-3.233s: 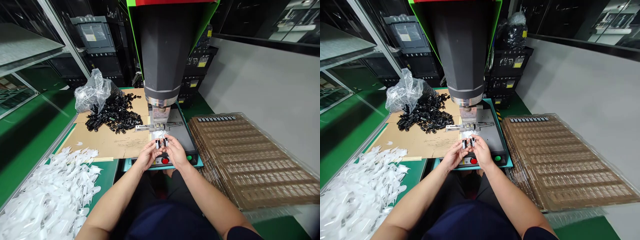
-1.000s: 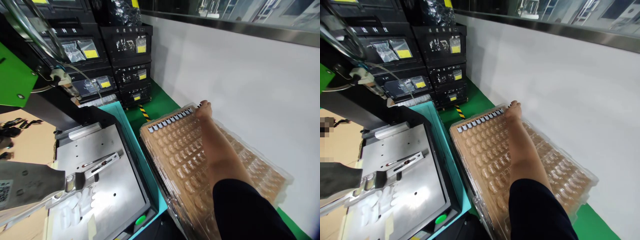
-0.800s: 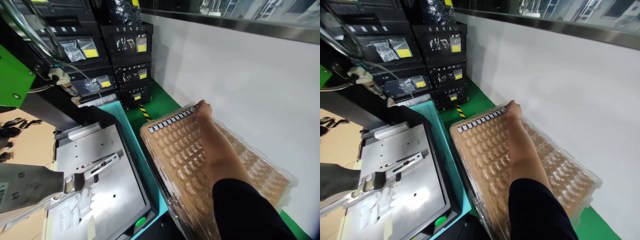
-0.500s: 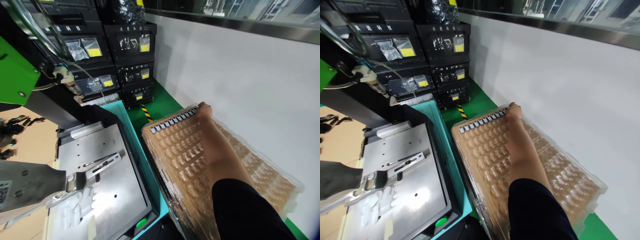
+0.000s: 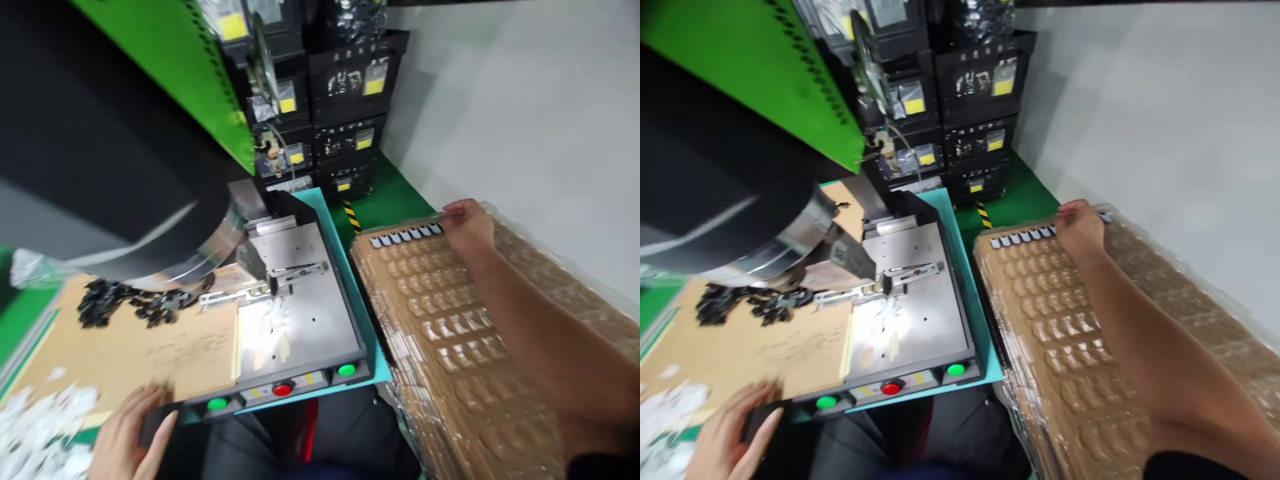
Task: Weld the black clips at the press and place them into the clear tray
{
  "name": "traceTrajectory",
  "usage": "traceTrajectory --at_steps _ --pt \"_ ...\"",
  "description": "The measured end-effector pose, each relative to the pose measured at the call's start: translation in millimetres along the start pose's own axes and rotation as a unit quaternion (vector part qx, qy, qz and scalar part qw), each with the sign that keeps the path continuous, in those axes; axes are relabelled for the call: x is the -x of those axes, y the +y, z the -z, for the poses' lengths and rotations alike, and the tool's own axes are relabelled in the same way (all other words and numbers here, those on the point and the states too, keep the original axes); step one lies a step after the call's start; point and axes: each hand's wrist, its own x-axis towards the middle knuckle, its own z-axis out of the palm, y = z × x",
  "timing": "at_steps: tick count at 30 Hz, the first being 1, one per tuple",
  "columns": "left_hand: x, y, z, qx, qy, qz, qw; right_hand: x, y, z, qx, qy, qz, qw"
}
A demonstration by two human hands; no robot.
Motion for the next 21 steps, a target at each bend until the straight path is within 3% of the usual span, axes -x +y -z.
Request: traceTrajectory --at_steps 4,7,9,11,14,21 --pt "-0.5 5.1 -2.4 0.022 0.010 -0.010 1.000 92.7 -103.0 -13.4 -0.095 -0.144 0.148 0.974" --pt "-24.4 23.7 -10.1 0.069 -0.009 -0.059 0.996 173.0 -169.6 -28.0 -0.115 -0.236 0.276 0.925" --pt "-45.6 40.2 -17.3 0.099 -0.035 -0.093 0.990 218.2 -201.0 -41.9 -0.119 -0.276 0.323 0.897" --pt "-68.2 57.1 -26.9 0.121 -0.048 -0.108 0.986 251.0 -222.3 -57.9 -0.110 -0.291 0.350 0.884" --pt "-98.7 78.1 -44.1 0.169 -0.054 -0.116 0.977 275.9 -240.3 -81.9 -0.091 -0.270 0.345 0.895" --pt "-131.7 93.7 -75.7 0.198 -0.058 -0.129 0.970 282.6 -254.2 -110.0 -0.071 -0.227 0.294 0.926"
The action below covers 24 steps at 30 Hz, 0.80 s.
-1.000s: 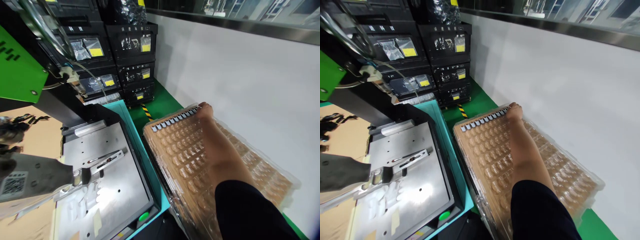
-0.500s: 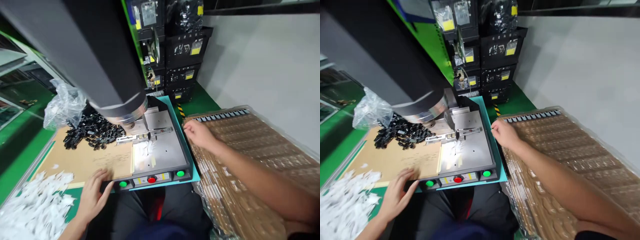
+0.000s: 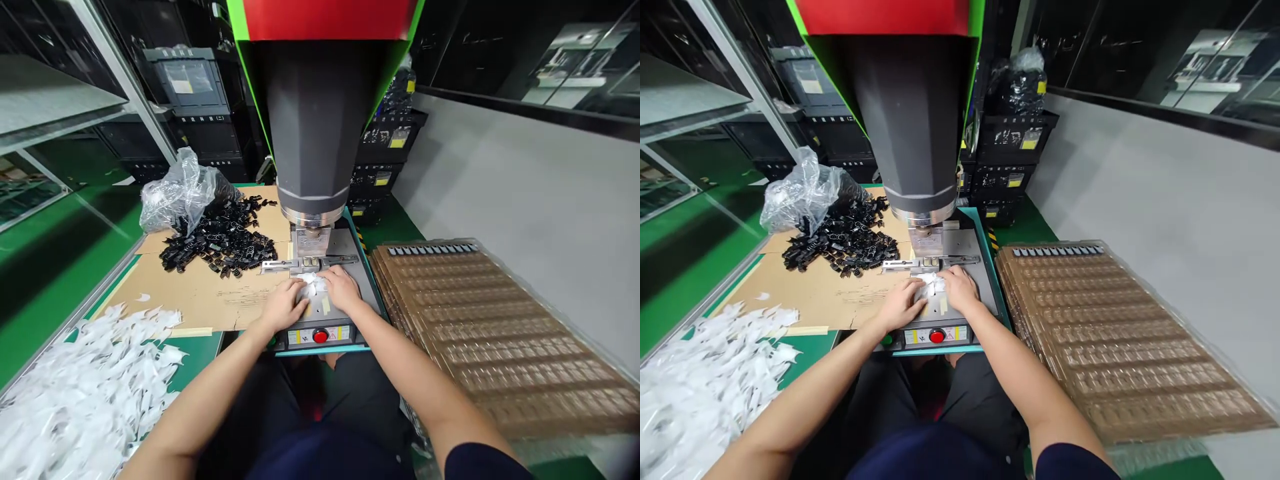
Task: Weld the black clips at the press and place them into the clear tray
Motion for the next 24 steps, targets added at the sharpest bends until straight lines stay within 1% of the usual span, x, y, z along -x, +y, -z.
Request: traceTrajectory --at_steps 5,8,13,17,19,21,24 --pt "-4.2 -7.4 -8.2 0.003 0.014 -0.003 1.000 -2.0 -3.8 -0.6 -0.005 0.004 -0.018 1.000" --pt "-4.6 -7.7 -8.4 -0.013 0.022 -0.031 0.999 -0.5 -1.9 0.4 -0.030 0.023 -0.006 0.999" --pt "-8.0 -2.2 -1.4 -0.070 -0.007 -0.075 0.995 0.9 1.2 2.2 -0.073 0.036 0.008 0.997" --pt "-11.8 -2.2 2.3 -0.076 -0.024 -0.095 0.992 0.4 -1.1 5.7 -0.102 0.047 0.025 0.993" --pt "-11.2 -4.2 2.3 -0.078 -0.024 -0.094 0.992 1.2 -2.1 7.2 -0.123 0.062 0.028 0.990" --pt "-7.9 -6.5 2.0 -0.072 -0.015 -0.086 0.994 2.9 -2.0 7.7 -0.145 0.083 0.013 0.986" --pt "-0.1 -9.9 3.0 -0.044 0.015 -0.080 0.996 6.0 -0.5 6.9 -0.159 0.107 -0.050 0.980"
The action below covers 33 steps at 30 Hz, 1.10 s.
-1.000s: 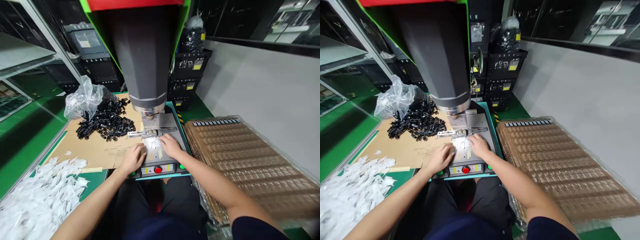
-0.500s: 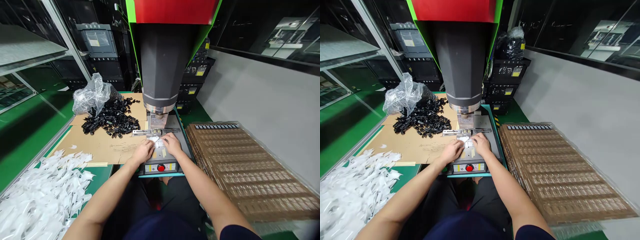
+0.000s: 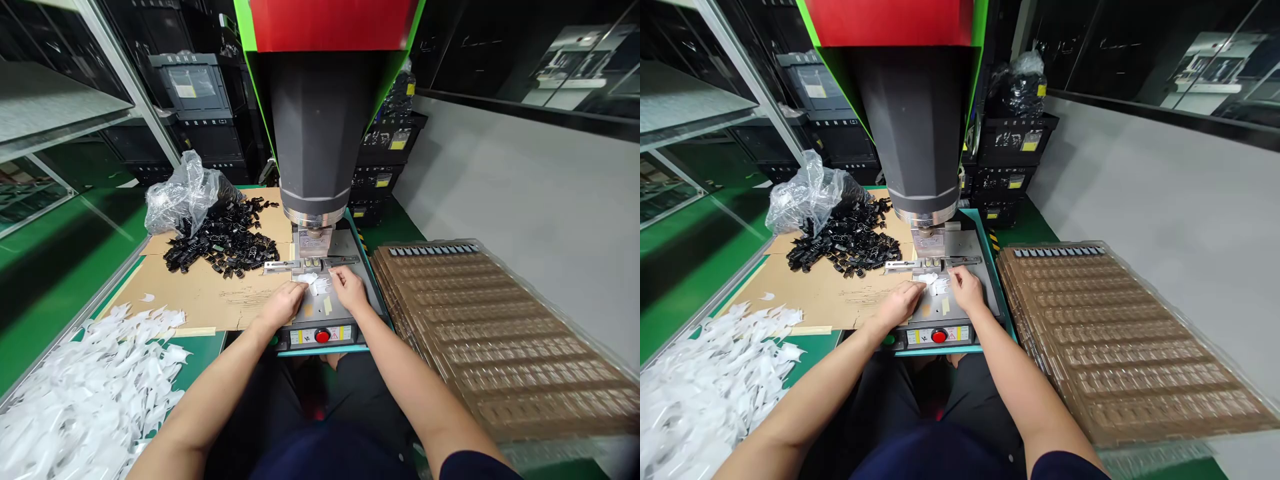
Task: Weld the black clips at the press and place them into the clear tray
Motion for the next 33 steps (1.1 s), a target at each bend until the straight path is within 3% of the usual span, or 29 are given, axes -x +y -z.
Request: traceTrajectory --at_steps 4,10,17,27,33 --pt "4.7 -5.1 5.1 0.028 0.052 0.012 0.998 1.9 0.5 0.7 0.025 0.023 -0.043 0.999" --pt "-25.2 -18.3 2.5 0.040 0.098 0.003 0.994 -5.6 -11.3 -3.7 0.068 0.054 0.039 0.995" --pt "-62.5 -22.4 -8.5 -0.002 0.056 0.010 0.998 -24.7 -33.0 -27.2 0.206 -0.002 0.053 0.977" --pt "-63.1 -10.4 -0.8 -0.051 0.010 0.044 0.998 -19.1 -48.2 -26.3 0.335 -0.074 0.087 0.935" --pt "-52.4 -3.2 9.3 -0.004 -0.006 0.003 1.000 -18.5 -45.7 -27.7 0.323 -0.073 0.090 0.939"
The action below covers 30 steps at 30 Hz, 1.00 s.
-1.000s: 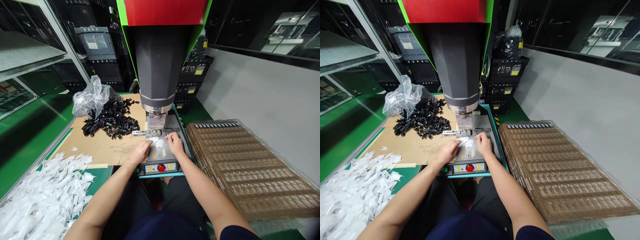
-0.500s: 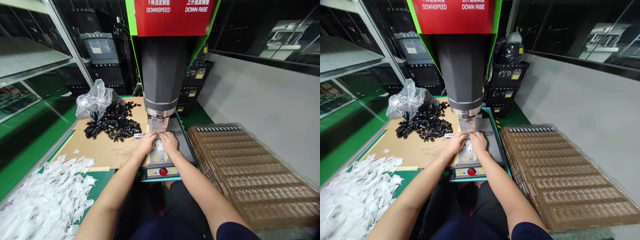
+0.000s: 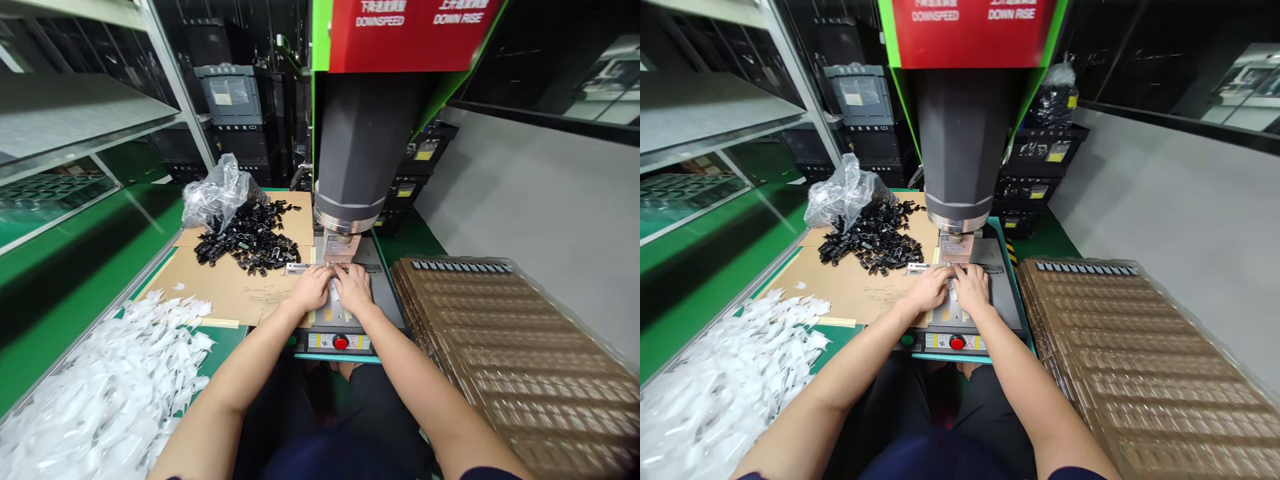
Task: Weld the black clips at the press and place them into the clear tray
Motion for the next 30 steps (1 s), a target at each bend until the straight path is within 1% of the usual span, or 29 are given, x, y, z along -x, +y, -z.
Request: traceTrajectory --at_steps 2,3,5,7,8,9,10,12,15,17,19,20,22,24,27,30 --pt "10.5 -8.1 10.4 -0.001 0.004 0.006 1.000 3.8 2.1 -5.1 -0.024 0.029 -0.007 0.999" --pt "16.9 -16.0 17.5 -0.013 0.013 0.029 0.999 6.6 3.3 -7.8 -0.037 0.049 -0.012 0.998" --pt "29.9 -39.0 34.7 -0.056 0.040 0.111 0.991 12.6 5.1 -12.5 -0.056 0.093 -0.022 0.994" --pt "38.4 -67.3 52.8 -0.101 0.059 0.203 0.972 17.3 5.4 -15.2 -0.061 0.122 -0.029 0.990" --pt "39.2 -81.2 60.7 -0.118 0.056 0.236 0.963 18.7 4.9 -15.6 -0.060 0.128 -0.029 0.990" --pt "37.1 -93.7 67.3 -0.128 0.043 0.253 0.958 19.3 4.0 -15.7 -0.058 0.128 -0.029 0.990" --pt "31.9 -104.0 72.0 -0.134 0.026 0.255 0.957 19.5 3.1 -15.5 -0.057 0.126 -0.026 0.990" --pt "13.1 -116.8 75.8 -0.139 -0.013 0.231 0.963 19.0 1.6 -14.9 -0.057 0.122 -0.016 0.991" --pt "-26.8 -119.9 69.9 -0.143 -0.073 0.189 0.969 18.3 2.2 -14.3 -0.062 0.123 0.000 0.990" --pt "-51.9 -118.5 62.9 -0.146 -0.131 0.176 0.965 18.0 4.3 -14.4 -0.069 0.125 0.004 0.990" --pt "-68.9 -120.3 57.9 -0.146 -0.185 0.173 0.956 17.4 6.9 -14.9 -0.073 0.125 0.001 0.990" --pt "-73.1 -123.1 57.1 -0.145 -0.204 0.176 0.952 17.0 8.2 -15.2 -0.074 0.125 -0.001 0.989" --pt "-72.8 -131.9 59.3 -0.145 -0.218 0.191 0.946 16.0 10.1 -16.2 -0.077 0.128 -0.004 0.989" --pt "-62.4 -142.0 66.3 -0.150 -0.213 0.206 0.943 15.1 11.3 -17.4 -0.082 0.132 -0.006 0.988" --pt "-35.3 -151.1 79.9 -0.156 -0.203 0.216 0.942 14.3 12.1 -19.2 -0.087 0.132 -0.008 0.987" --pt "-3.3 -146.8 88.6 -0.163 -0.185 0.213 0.945 14.2 12.6 -20.2 -0.090 0.125 -0.009 0.988"
